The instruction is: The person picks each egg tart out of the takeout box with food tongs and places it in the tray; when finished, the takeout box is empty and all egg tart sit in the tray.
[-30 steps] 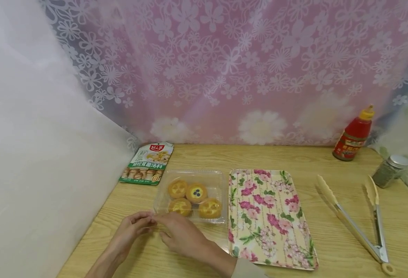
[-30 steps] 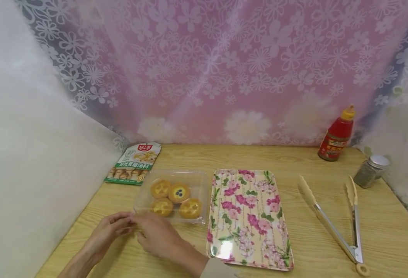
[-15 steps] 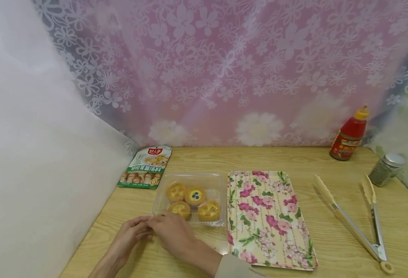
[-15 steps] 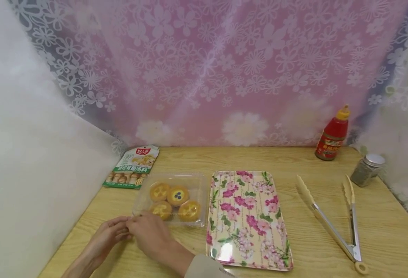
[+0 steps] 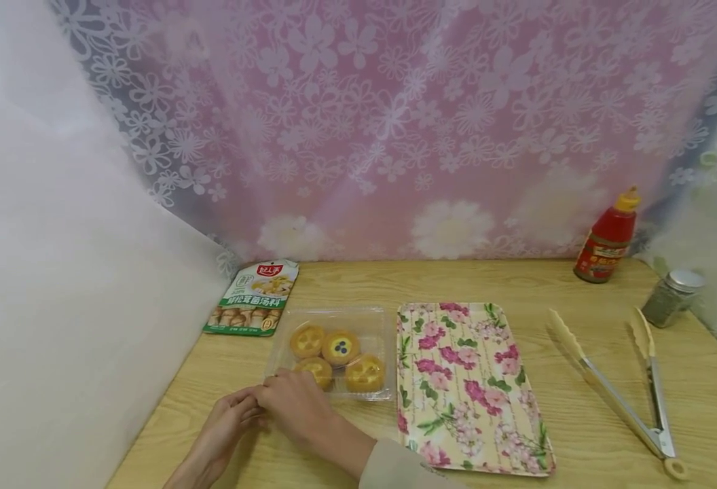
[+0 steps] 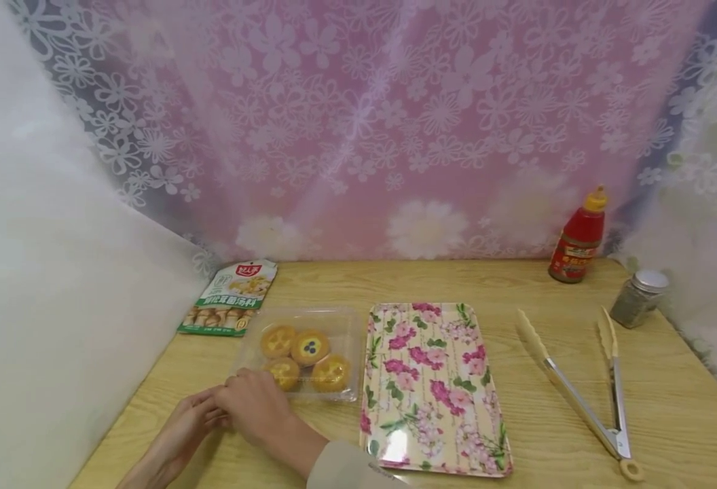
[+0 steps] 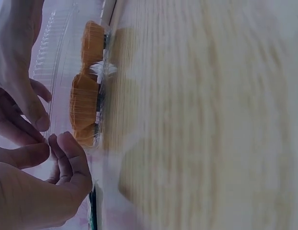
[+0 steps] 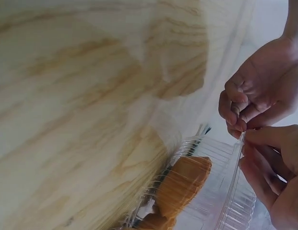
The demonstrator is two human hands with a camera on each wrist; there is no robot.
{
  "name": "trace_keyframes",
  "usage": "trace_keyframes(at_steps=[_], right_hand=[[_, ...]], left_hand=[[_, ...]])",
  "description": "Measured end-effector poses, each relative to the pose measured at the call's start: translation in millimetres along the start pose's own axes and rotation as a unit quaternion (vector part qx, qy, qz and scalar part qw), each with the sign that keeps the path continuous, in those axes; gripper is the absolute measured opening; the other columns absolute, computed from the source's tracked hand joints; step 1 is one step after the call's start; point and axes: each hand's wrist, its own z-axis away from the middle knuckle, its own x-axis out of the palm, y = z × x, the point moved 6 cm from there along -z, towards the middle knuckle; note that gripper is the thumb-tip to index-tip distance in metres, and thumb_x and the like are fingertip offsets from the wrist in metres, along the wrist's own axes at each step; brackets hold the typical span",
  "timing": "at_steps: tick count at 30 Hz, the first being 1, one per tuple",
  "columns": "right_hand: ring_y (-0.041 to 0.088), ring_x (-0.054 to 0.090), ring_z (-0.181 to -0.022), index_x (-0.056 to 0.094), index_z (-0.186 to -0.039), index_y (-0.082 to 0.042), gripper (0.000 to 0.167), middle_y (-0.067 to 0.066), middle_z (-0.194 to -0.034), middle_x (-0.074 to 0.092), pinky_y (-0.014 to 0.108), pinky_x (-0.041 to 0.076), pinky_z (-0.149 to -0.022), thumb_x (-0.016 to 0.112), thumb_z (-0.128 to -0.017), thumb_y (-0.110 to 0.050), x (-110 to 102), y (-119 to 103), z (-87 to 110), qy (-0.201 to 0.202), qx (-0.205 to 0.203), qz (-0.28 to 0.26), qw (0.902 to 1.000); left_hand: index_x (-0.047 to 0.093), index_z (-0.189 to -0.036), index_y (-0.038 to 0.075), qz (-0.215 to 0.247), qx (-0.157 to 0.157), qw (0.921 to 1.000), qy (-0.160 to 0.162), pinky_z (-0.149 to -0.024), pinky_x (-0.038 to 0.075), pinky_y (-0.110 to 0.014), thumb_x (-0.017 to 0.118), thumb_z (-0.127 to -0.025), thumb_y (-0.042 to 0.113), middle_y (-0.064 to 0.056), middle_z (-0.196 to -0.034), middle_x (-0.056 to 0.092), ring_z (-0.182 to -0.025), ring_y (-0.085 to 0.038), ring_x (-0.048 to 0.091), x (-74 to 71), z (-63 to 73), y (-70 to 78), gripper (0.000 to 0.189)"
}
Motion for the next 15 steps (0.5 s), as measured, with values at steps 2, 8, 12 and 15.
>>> trace_keyframes(at_steps=[2, 8, 12, 15], right_hand=[[0.002, 0.056, -0.064, 0.083, -0.105, -0.034, 0.019, -0.016, -0.08, 0.072, 0.018, 0.034, -0.047, 0.083, -0.086, -0.039, 0.3, 0.8, -2.6, 0.002, 0.007, -0.008, 0.9999], [0.001, 0.052, -0.057, 0.084, -0.098, -0.032, 0.013, -0.015, -0.07, 0.068, 0.018, 0.037, -0.047, 0.084, -0.086, -0.03, -0.5, 3.1, -6.5, 0.025, 0.022, -0.029, 0.999], [0.001, 0.049, -0.055, 0.084, -0.098, -0.032, 0.012, -0.015, -0.068, 0.067, 0.017, 0.038, -0.047, 0.084, -0.086, -0.03, -0.5, 2.9, -6.2, 0.032, 0.019, -0.028, 0.9989], [0.0, 0.049, -0.054, 0.084, -0.098, -0.033, 0.013, -0.015, -0.069, 0.067, 0.018, 0.039, -0.048, 0.085, -0.086, -0.029, -0.5, 2.7, -5.9, 0.038, 0.019, -0.028, 0.9987]], left_hand=[[0.061, -0.134, -0.009, -0.003, 0.002, 1.0, 0.001, -0.09, 0.056, -0.031, 0.049, -0.11, 0.016, 0.0, -0.112, 0.071, -0.101, -0.017, 0.067, -0.6, 0.1, 0.9, 0.037], [0.066, -0.125, -0.004, -0.009, 0.003, 1.0, -0.002, -0.091, 0.054, -0.032, 0.051, -0.11, 0.018, 0.001, -0.109, 0.069, -0.1, -0.018, 0.064, -1.8, -1.8, 2.3, 0.031], [0.068, -0.12, -0.001, -0.006, 0.0, 1.0, 0.0, -0.09, 0.054, -0.032, 0.052, -0.109, 0.015, 0.001, -0.106, 0.068, -0.098, -0.018, 0.063, -2.2, -3.8, 1.8, 0.026], [0.067, -0.119, -0.001, -0.004, 0.0, 1.0, 0.0, -0.089, 0.054, -0.033, 0.052, -0.108, 0.014, 0.002, -0.104, 0.068, -0.097, -0.017, 0.063, -2.3, -4.9, 1.2, 0.024]])
